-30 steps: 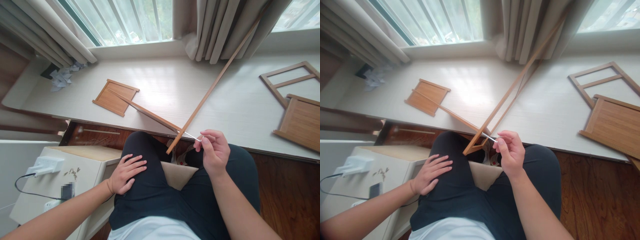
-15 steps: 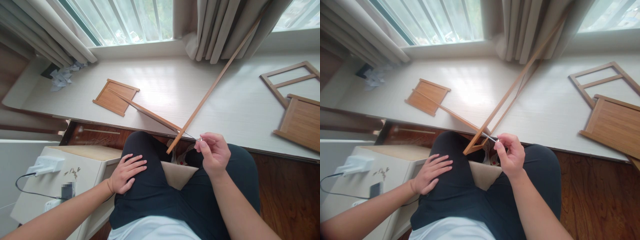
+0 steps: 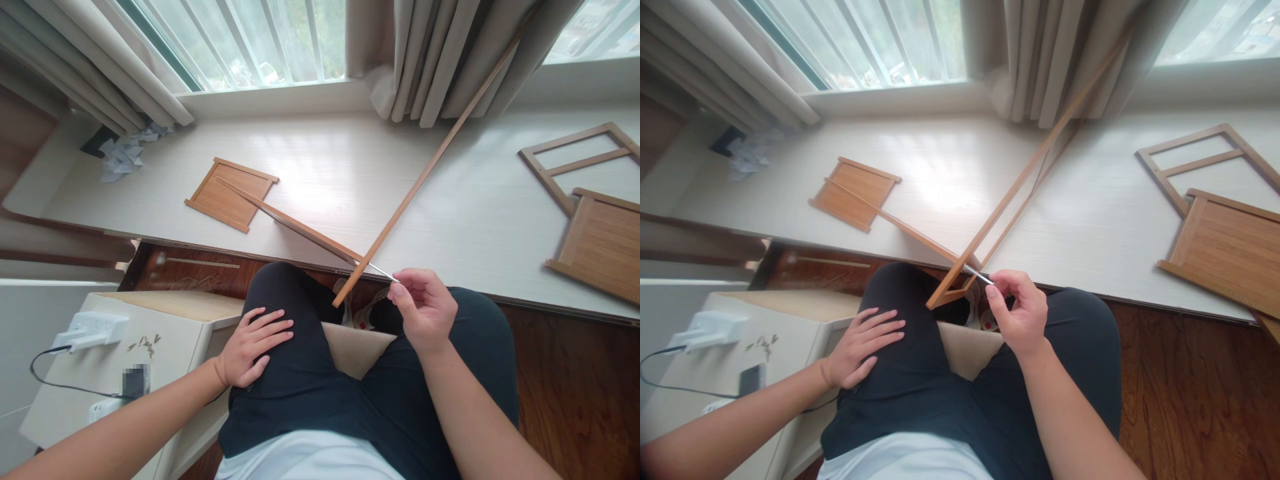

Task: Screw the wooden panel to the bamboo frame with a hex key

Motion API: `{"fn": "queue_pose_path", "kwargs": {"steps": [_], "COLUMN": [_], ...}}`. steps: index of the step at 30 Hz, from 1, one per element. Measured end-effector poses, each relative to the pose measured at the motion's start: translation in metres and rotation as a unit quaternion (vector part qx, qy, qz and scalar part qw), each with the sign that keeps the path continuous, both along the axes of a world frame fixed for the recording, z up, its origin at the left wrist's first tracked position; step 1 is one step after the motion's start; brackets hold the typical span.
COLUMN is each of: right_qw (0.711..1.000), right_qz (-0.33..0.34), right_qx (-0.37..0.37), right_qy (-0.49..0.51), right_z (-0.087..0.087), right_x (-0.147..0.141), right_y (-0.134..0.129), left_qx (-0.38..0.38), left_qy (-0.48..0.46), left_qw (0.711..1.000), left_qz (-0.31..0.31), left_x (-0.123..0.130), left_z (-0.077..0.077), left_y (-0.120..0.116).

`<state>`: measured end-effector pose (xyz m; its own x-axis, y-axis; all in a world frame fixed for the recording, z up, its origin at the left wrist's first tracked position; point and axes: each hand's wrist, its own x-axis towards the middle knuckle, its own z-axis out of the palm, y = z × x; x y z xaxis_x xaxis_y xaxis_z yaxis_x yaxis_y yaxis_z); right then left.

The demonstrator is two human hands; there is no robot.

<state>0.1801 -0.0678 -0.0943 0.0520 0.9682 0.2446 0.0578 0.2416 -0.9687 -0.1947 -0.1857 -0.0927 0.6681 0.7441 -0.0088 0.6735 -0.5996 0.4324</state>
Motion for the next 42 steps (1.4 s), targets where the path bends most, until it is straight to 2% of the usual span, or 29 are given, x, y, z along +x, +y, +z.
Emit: {"fn": "queue_pose_path", "kwargs": {"steps": [20,32,42], "right_qw": [1.000,1.000,0.984], "right_qz": [0.001,0.008,0.049], "right_qx": [0.011,-0.026,-0.119], "right_qy": [-0.029,-0.003,0.126], "right_z": [0.005,0.010,0.008], "right_x": [0.001,0.001,-0.004], "right_y": [0.001,0.000,0.000], "left_qx": [0.000,-0.006,-0.006], "left_qy": [0.003,0.006,-0.002], "left_qw": [1.000,1.000,1.000], "left_qz": [-0.001,0.002,0.004], "left_x": [0.000,0.000,0.000], "left_z": [0.001,0.001,0.001], "left_y": [0.001,0.000,0.000]}}
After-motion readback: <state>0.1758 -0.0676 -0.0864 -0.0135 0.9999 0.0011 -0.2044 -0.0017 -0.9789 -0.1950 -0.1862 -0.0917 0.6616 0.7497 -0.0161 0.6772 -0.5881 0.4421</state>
